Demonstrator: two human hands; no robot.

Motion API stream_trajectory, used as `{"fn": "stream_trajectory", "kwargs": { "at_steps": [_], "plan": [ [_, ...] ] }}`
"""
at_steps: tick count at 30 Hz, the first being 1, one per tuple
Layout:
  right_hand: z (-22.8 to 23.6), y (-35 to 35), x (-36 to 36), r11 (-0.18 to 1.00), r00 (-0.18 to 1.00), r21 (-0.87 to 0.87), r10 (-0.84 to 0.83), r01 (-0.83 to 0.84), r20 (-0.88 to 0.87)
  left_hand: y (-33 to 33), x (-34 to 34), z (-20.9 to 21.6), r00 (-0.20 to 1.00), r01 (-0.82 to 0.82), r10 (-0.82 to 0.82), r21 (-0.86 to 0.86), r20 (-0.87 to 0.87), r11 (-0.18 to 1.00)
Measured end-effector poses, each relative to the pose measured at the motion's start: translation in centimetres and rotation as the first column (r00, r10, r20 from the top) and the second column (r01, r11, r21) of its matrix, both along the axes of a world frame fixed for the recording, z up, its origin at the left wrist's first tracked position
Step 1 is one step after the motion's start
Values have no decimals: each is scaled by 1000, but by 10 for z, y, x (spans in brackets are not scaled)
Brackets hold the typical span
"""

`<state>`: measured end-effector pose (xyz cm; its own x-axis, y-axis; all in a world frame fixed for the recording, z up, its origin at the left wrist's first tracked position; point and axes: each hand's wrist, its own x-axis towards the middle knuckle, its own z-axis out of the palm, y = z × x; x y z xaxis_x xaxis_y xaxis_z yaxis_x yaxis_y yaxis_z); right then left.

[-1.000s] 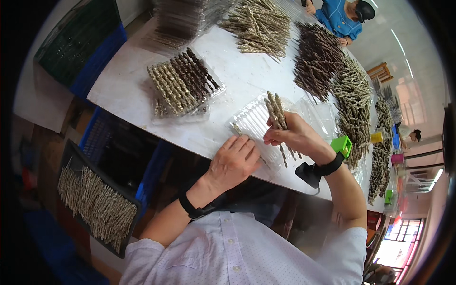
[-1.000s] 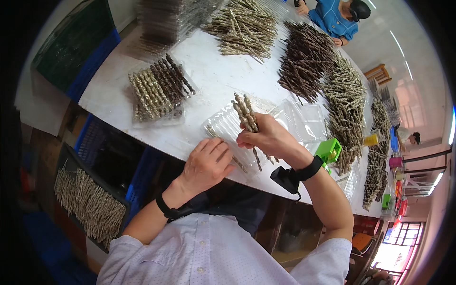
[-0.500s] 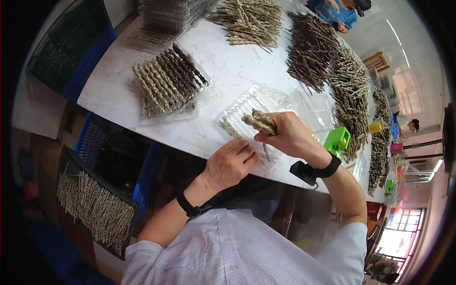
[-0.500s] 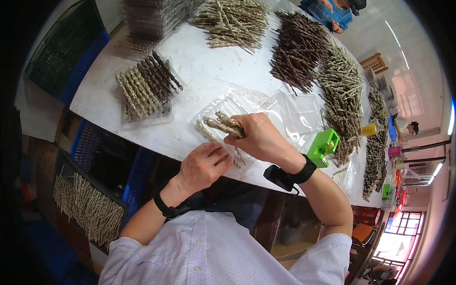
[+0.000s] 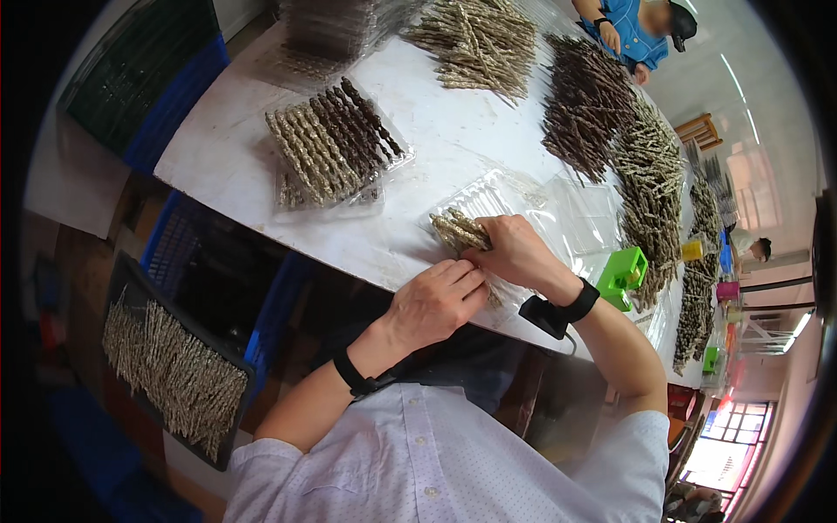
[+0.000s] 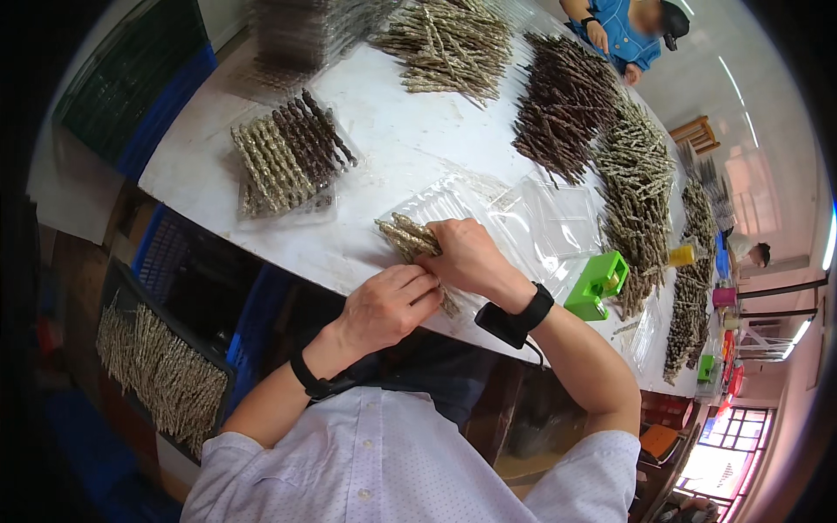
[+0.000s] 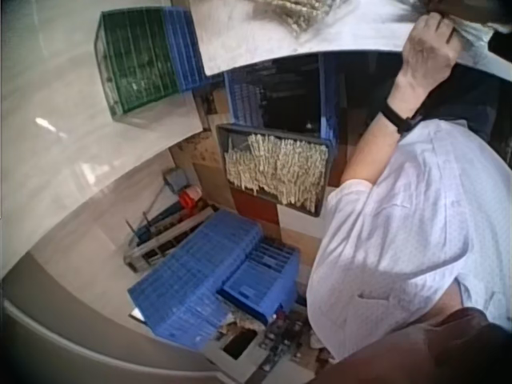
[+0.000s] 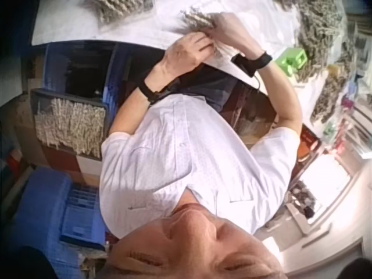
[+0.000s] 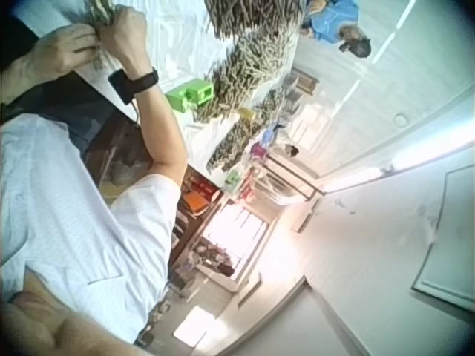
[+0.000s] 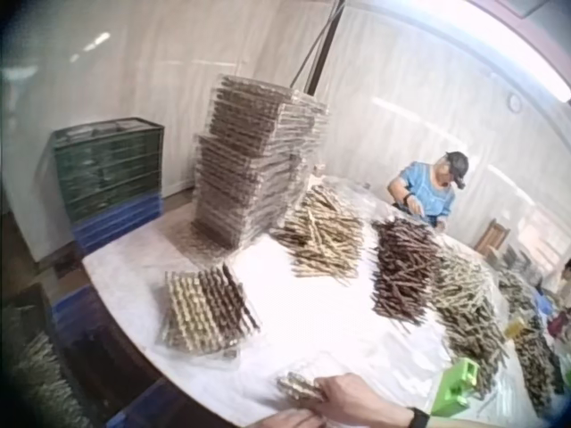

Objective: The person arranges twisted snack sticks into clear plastic trays on a white table. They pick up handfuls of light and dark-colored sticks, place them into the tray compartments, and then seal the trays with lids. The person stacks the completed trays on the left side of the table.

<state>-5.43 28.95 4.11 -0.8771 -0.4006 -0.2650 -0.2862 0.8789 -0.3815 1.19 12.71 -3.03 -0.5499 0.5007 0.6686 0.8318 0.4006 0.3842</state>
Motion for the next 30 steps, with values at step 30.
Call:
{"fn": "stream_trajectory", "kwargs": {
  "at_steps": [30],
  "plan": [
    [37, 4, 4, 930, 943, -217, -247, 295, 226, -4, 3, 1, 999, -6, 7, 38, -38, 999]
  ]
}}
